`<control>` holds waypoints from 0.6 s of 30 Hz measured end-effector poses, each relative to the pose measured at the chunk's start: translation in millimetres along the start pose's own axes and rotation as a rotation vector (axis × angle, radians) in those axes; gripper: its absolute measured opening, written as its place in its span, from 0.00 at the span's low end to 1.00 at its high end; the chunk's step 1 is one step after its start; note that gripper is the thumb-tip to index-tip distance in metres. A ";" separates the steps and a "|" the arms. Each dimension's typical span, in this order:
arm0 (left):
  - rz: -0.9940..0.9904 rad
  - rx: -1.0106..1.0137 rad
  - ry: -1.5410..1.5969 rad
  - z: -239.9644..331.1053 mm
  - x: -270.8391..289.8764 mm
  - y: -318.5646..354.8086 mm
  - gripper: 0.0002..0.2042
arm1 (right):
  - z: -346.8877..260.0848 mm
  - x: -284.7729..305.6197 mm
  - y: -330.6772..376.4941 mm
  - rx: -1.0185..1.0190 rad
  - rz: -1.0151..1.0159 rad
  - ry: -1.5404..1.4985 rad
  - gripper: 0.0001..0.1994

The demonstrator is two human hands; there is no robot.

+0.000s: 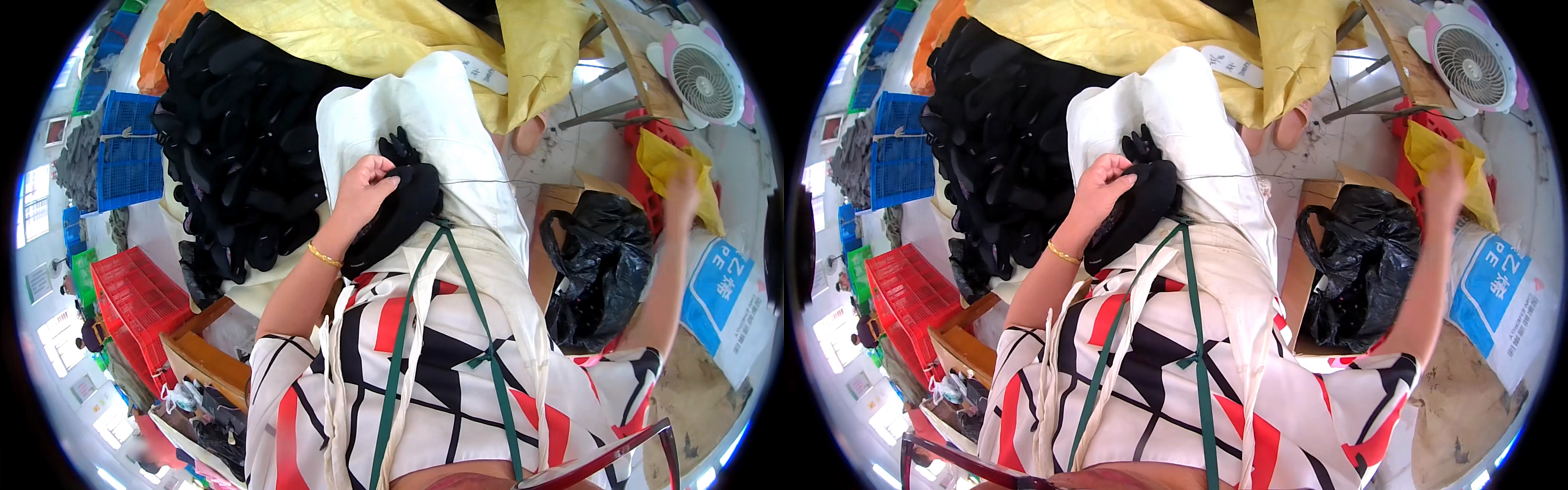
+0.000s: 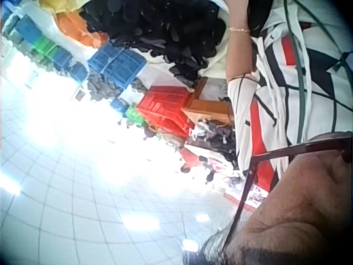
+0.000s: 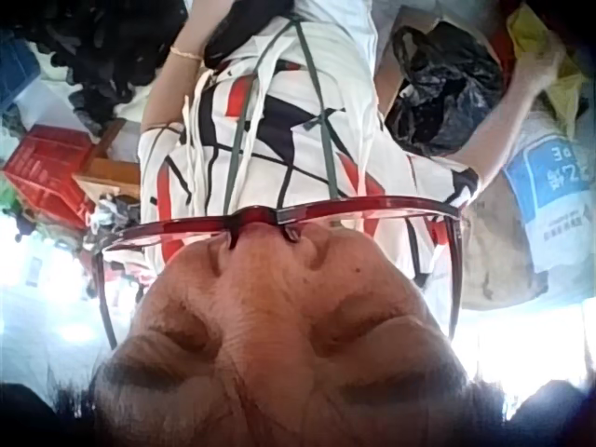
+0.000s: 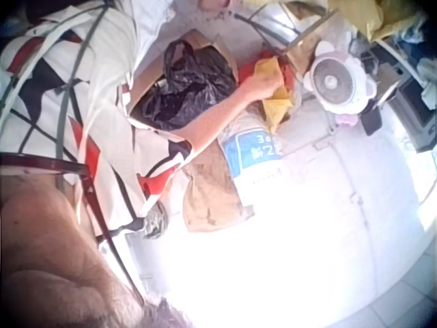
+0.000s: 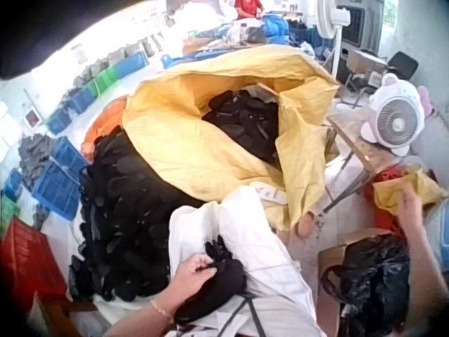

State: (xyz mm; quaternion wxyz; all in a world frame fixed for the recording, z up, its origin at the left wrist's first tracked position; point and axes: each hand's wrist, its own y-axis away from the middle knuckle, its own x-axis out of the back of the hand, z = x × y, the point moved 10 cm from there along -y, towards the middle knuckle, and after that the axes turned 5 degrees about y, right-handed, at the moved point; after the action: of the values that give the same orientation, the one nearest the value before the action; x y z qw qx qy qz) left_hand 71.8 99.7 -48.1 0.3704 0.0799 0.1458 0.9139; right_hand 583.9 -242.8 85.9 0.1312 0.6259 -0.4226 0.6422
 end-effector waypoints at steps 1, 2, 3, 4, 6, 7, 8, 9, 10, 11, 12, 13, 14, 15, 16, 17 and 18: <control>-0.008 -0.005 -0.018 1.6 -0.1 -0.6 0.09 | -72.0 -17.7 12.9 0.034 -0.100 -0.112 0.14; -0.028 -0.012 -0.031 4.4 -1.5 -3.0 0.09 | -125.4 -36.9 28.8 0.161 -0.148 -0.311 0.14; -0.020 -0.014 -0.043 5.2 1.8 -1.8 0.09 | -202.0 -39.4 44.9 0.215 -0.342 -0.440 0.14; -0.025 -0.037 -0.081 10.6 2.3 -1.9 0.09 | -255.0 -44.2 62.9 0.275 -0.390 -0.523 0.14; -0.020 -0.077 -0.156 23.7 5.0 5.7 0.10 | -335.6 -52.1 99.4 0.556 -0.450 -0.657 0.13; 0.042 -0.154 -0.268 38.7 8.0 10.4 0.10 | -365.5 -49.4 113.2 0.711 -0.385 -0.631 0.13; 0.102 -0.231 -0.380 56.2 8.4 16.5 0.09 | -384.5 -51.7 120.5 0.762 -0.381 -0.629 0.12; 0.159 -0.309 -0.489 74.0 6.8 23.4 0.09 | -391.8 -59.4 126.8 0.789 -0.409 -0.598 0.11; 0.143 -0.248 -0.470 76.0 3.9 27.7 0.09 | -396.6 -67.2 133.0 0.813 -0.437 -0.567 0.10; 0.131 -0.187 -0.450 77.3 1.5 33.9 0.10 | -402.1 -72.8 137.6 0.843 -0.465 -0.535 0.10; 0.127 -0.122 -0.424 76.2 -0.6 37.4 0.12 | -402.1 -61.9 133.6 0.787 -0.405 -0.650 0.07; 0.062 -0.002 -0.306 67.7 -8.1 35.8 0.13 | -403.5 -56.8 130.8 0.721 -0.404 -0.718 0.07; 0.001 0.119 -0.182 58.6 -18.7 37.7 0.14 | -405.8 -50.1 128.7 0.657 -0.406 -0.785 0.06; -0.062 0.237 -0.058 49.7 -31.2 40.3 0.16 | -408.1 -43.1 125.4 0.589 -0.406 -0.850 0.06; -0.064 0.277 -0.075 47.1 -37.1 39.1 0.18 | -416.8 -27.1 124.5 0.636 -0.354 -0.868 0.06; -0.065 0.330 -0.071 42.3 -36.8 36.2 0.17 | -426.3 -19.5 129.0 0.693 -0.333 -0.892 0.06; -0.065 0.382 -0.068 36.5 -36.2 33.4 0.16 | -434.7 -12.6 133.6 0.751 -0.312 -0.916 0.07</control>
State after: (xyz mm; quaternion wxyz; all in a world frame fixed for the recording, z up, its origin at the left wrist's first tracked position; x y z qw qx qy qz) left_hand 85.0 59.1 -4.1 0.3825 0.1746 0.3064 0.8540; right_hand 191.7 -12.1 84.9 -0.2008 0.8964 -0.0843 0.3861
